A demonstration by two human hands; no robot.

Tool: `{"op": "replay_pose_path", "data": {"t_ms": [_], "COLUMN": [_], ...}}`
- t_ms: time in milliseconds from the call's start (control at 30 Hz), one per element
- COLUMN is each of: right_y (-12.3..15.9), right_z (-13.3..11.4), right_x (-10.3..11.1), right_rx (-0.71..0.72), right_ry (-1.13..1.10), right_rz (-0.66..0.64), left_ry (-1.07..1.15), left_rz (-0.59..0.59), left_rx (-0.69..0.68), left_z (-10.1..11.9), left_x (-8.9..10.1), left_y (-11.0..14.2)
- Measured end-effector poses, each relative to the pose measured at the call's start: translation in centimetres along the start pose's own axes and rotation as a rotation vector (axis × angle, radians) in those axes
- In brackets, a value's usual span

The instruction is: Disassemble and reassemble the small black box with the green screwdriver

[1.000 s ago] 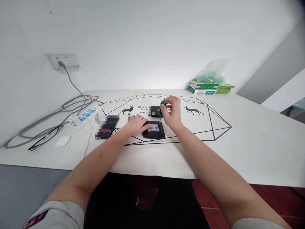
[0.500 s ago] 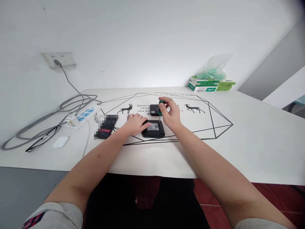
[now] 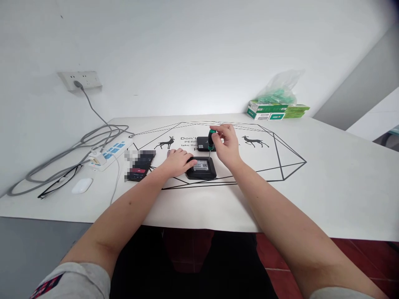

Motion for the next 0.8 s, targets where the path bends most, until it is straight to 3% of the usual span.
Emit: {"op": "replay_pose_path", "data": {"t_ms": [200, 367, 600, 800], "right_y": [0.4, 0.8, 0.8, 0.7], "right_z": [1.0, 1.2, 0.4, 0.9], "right_x": [-1.1, -0.7, -0.7, -0.7], "right_rx": [-0.136, -0.152, -0.075, -0.042], "right_ry": [-0.241, -0.175, -0.157, 0.0], "right_rz": [-0.065, 0.017, -0.08, -0.018], "left_ry": [-0.012, 0.0, 0.02, 0.031], "left_rz": [-0.009, -0.008, -0.025, -0.014], "left_rx": [0.011, 0.026, 0.023, 0.021], "left_z": [0.1, 0.1, 0.3, 0.4], "left_x": [0.0, 0.1, 0.2, 0.3], "left_y": [0.0, -0.1, 0.1, 0.2]}}
Point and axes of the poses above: each hand's wrist, its own y-axis away from the middle knuckle, its own x-axis out of the back of the hand, z = x × y, the point moved 5 cm from there along -y, towards the middle knuckle, and after that the axes turned 4 degrees about -z, right-handed, at the moved point
